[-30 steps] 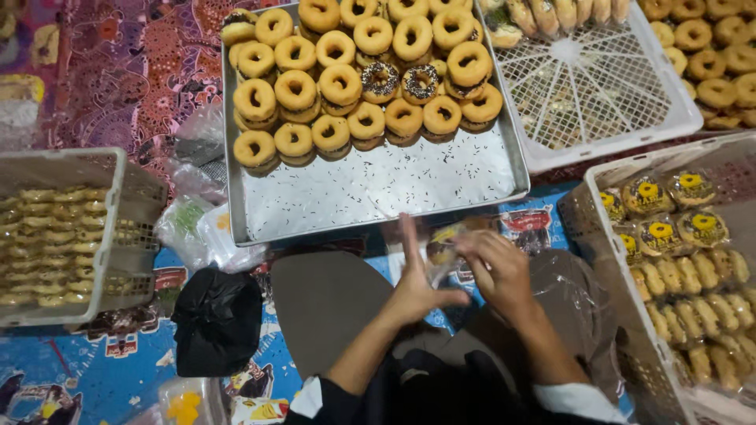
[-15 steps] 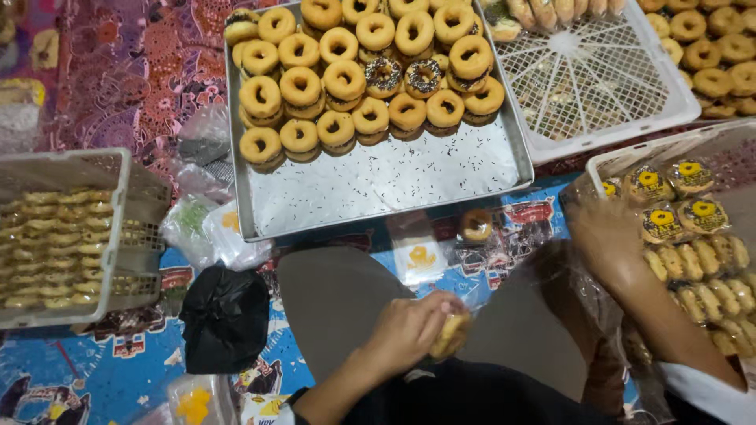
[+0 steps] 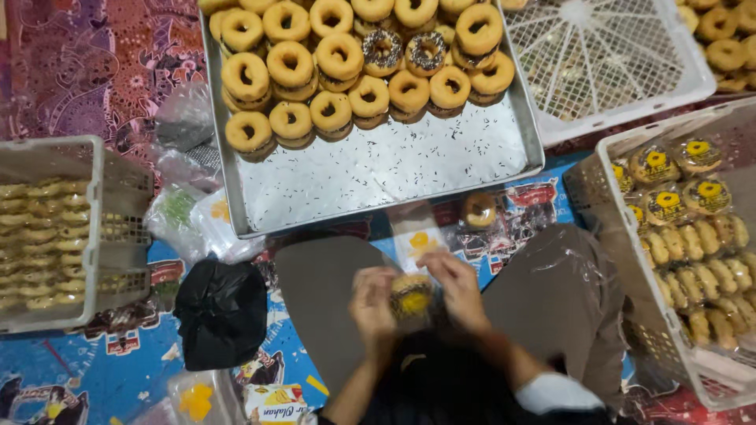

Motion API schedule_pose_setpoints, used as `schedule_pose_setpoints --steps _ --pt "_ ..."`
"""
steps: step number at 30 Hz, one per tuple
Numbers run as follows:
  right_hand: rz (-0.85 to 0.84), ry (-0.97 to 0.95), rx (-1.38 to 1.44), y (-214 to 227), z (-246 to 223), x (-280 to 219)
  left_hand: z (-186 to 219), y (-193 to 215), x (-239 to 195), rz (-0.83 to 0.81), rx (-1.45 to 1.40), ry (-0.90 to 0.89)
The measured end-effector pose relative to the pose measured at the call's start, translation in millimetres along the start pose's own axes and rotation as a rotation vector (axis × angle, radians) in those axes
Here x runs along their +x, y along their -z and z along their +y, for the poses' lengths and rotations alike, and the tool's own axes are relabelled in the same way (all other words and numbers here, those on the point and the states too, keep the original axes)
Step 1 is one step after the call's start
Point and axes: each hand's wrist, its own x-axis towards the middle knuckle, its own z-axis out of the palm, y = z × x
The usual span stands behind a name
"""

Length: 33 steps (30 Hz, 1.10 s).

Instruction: The person picks doughnuts from a metal tray, places them into clear plastic bags, and arranges the sealed bags into a white plastic basket. The person repeats this process for multiple doughnuts throughout the clip.

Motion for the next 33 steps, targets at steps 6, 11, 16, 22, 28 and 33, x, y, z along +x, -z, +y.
schedule_pose_setpoints --steps 6,11,16,22,28,33 --pt "-0.293 0.214 -0.247 -55 82 18 -46 105 -13 0.284 0.321 0.233" --pt "-0.225 -0.583 0.179 -31 161 6 -95 108 -17 -0.001 0.381 0.560" --pt "0.232 0.069 -0.378 128 194 79 -169 -56 42 -0.343 0.247 0.121" --pt "0.165 -0.356 0.108 208 191 164 -226 -210 85 -0.577 0.295 0.535" --pt "-0.238 0.420 -1.005 233 84 44 -173 -147 63 -0.509 -0.234 1.199" --pt "-0.590 0.560 -1.191 296 -30 -33 -98 -193 -17 -0.895 -0.669 1.582"
